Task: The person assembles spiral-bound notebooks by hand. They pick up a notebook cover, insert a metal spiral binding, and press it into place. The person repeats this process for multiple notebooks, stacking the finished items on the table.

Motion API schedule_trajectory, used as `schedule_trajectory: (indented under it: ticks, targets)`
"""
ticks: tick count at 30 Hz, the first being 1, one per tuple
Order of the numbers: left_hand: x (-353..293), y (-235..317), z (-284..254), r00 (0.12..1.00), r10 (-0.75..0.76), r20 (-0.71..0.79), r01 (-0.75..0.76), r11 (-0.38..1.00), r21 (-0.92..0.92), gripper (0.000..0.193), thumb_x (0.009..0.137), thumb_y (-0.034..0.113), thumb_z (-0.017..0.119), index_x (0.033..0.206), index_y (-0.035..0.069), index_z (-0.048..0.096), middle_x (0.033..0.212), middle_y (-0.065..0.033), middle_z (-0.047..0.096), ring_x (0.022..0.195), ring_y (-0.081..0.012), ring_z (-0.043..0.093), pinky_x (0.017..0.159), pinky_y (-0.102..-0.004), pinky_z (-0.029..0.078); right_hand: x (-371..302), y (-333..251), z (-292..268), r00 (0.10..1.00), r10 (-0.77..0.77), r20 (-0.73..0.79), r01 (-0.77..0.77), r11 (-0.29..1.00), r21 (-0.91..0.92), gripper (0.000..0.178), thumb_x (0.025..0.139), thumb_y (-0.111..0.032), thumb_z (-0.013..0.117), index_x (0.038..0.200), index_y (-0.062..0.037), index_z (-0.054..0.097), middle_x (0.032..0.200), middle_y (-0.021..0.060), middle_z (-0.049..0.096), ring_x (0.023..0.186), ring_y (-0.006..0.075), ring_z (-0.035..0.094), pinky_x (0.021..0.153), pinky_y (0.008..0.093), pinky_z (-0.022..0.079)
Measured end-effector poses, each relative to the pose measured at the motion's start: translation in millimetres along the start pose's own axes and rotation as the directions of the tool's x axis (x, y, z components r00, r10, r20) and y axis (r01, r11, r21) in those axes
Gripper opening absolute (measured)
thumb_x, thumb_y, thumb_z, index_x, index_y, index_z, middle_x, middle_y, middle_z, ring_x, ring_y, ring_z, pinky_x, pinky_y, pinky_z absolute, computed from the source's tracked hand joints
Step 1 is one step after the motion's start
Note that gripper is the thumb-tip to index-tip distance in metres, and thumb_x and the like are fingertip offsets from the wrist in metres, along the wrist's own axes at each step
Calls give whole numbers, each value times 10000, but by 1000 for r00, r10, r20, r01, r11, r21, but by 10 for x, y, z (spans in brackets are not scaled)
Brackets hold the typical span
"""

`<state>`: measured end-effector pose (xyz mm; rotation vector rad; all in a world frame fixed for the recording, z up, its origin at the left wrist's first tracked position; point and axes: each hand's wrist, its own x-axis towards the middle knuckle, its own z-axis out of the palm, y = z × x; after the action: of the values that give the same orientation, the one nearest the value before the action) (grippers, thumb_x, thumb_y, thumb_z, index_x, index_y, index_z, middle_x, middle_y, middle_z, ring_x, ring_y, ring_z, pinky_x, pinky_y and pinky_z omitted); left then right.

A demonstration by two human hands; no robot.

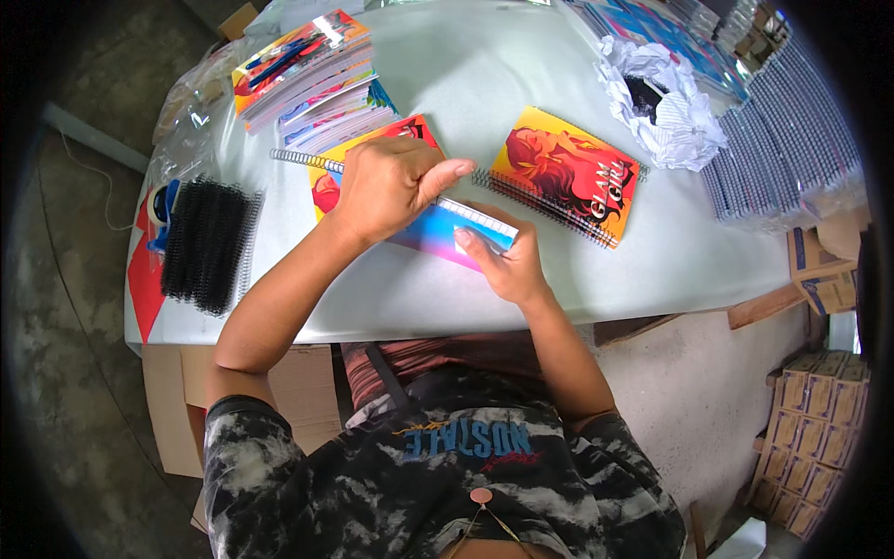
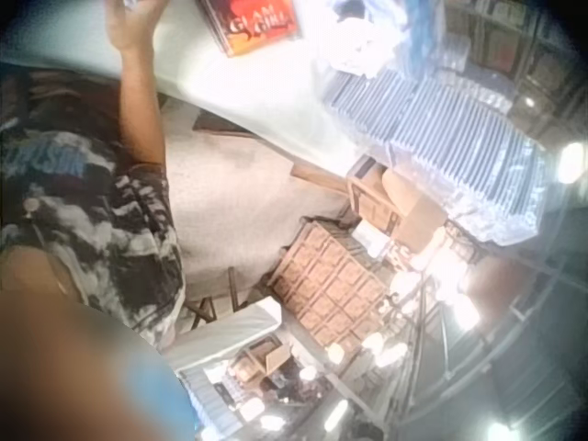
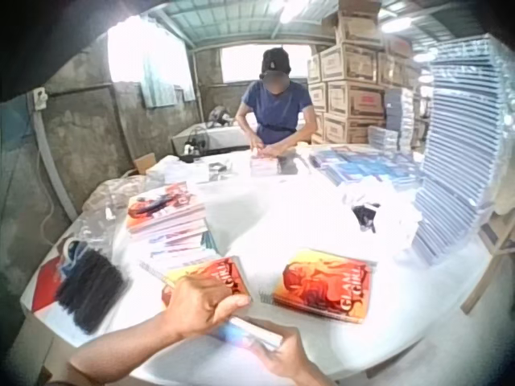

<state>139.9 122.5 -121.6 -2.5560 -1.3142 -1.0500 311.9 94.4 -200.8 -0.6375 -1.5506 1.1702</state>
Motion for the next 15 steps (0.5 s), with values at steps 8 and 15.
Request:
schedule_trajectory:
  ticks: [8,15]
  targets:
    - [-5,-68,-120,690,393,-607,-226,915,335,716,789,659,464,1083,8,508,1179,-236,454,1111,-371,440,937,-478,306,-80,37,45,968,-223,113,240,957,-164,473,721,68,596,1183,-34,568,1112,148,622,990,266,629,821,325,508]
    - [-1001,87,208,849,425,-314,-322,887,329,1164,669,820,422,1372,-77,182,1354,-303,280,1285,-446,241,1012,-608,183,-81,-3,89,903,-392,173,427,859,-283,479,695,27,633,1169,-23,576,1112,147,619,918,271,650,748,328,536]
